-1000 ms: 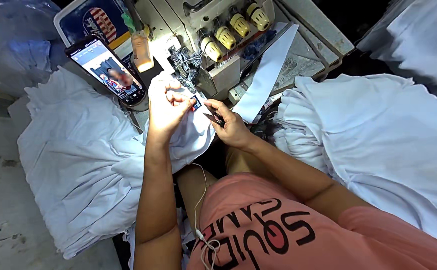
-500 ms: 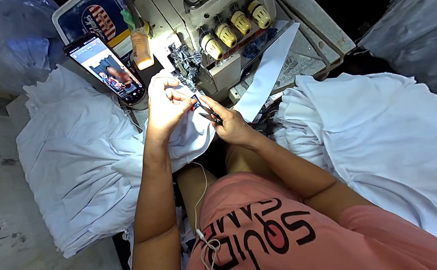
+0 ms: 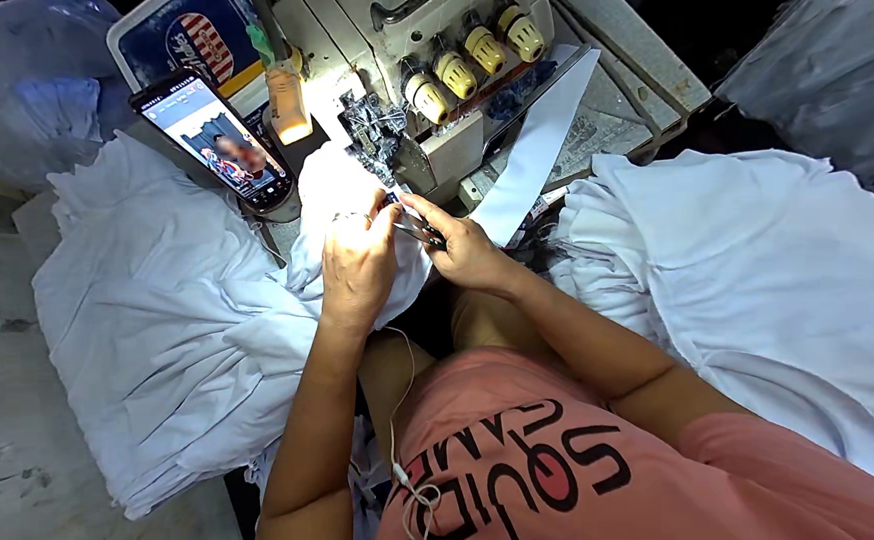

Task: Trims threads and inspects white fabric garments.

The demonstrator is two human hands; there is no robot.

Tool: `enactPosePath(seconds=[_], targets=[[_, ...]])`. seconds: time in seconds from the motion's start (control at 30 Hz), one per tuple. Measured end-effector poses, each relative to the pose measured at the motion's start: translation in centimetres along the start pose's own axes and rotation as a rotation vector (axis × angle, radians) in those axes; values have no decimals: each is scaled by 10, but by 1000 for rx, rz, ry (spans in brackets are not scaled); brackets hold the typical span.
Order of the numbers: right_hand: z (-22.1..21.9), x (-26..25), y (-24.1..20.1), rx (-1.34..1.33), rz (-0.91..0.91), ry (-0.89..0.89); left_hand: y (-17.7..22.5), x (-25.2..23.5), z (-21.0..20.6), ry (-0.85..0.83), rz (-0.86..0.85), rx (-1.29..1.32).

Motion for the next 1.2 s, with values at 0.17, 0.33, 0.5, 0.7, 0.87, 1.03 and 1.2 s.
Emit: enactPosePath(seconds=[0.17, 0.33, 0.5, 0.7, 0.87, 1.03, 1.2], targets=[[0, 0, 0, 6, 10, 9, 6, 8, -3, 20, -67, -66], [0, 0, 0, 8, 21, 25, 8, 12, -4, 49, -75, -171], [2, 1, -1, 6, 28, 41, 10, 11, -8, 33, -74, -163], [10, 11, -3, -42, -47, 97, 11, 7, -7, 44, -69, -107], [10, 12, -1, -81, -54, 110, 5, 6, -8, 43, -53, -104], [6, 9, 4, -117, -35, 134, 1, 4, -7, 48, -44, -104], [5, 8, 7, -146, -25, 161, 0, 2, -5, 60, -41, -91]])
Point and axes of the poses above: each hand's wrist, its own x-axis away from the middle knuckle, its own z-axis out of the back of the hand, y = z × x, the point moved 10 cm from there along -x, towards the middle knuckle, and after that the axes turned 4 degrees about x, right-handed, at the moved point
